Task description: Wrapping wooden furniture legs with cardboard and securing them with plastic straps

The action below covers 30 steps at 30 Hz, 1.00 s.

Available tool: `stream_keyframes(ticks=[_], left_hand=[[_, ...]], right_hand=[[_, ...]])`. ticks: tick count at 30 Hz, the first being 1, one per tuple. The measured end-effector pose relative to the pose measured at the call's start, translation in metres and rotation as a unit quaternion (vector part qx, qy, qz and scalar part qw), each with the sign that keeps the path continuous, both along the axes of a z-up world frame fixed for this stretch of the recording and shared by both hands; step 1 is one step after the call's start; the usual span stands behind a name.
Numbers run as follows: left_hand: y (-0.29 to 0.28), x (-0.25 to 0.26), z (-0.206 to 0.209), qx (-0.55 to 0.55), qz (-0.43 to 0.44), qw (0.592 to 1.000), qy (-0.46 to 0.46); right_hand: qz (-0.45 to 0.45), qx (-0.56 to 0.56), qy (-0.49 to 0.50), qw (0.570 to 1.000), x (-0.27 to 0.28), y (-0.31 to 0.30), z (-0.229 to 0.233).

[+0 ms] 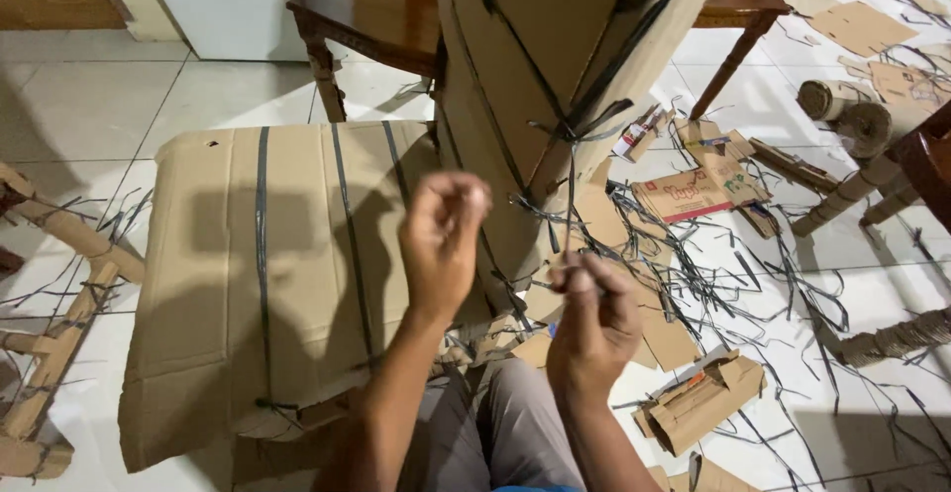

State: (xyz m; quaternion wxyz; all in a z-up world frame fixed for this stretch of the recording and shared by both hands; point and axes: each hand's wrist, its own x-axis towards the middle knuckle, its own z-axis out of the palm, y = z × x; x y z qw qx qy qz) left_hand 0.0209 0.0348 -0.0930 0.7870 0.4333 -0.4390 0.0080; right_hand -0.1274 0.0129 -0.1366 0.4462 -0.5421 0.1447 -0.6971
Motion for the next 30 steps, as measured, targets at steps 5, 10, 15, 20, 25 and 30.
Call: stream_keyframes(ticks=[5, 10, 15, 20, 25, 30], left_hand=[[0.033, -0.028, 0.003, 0.129, -0.131, 0.983, 0.010], [0.014, 0.004, -0.020, 0.103, -0.046, 0.992, -0.057], [-0.011, 0.037, 0.004, 0.083, 0.138, 0.974, -0.159], [-0.038, 0.043, 0.031, 0.061, 0.214, 0.953, -0.207], [-0.051, 0.047, 0.034, 0.024, 0.208, 0.954, -0.216], [-0.062, 0.063, 0.021, 0.001, 0.184, 0.944, -0.275]], right_hand=[[0.132, 0.144, -0.017, 0.981, 0.030, 0.012, -0.007], [0.158, 0.159, 0.010, 0.975, 0.035, 0.011, 0.002], [0.152, 0.172, 0.053, 0.972, 0.030, 0.014, -0.006], [0.169, 0.172, 0.099, 0.965, 0.024, 0.023, -0.010], [0.188, 0.185, 0.145, 0.954, 0.016, 0.018, -0.027], [0.204, 0.178, 0.198, 0.942, 0.011, 0.023, -0.028]])
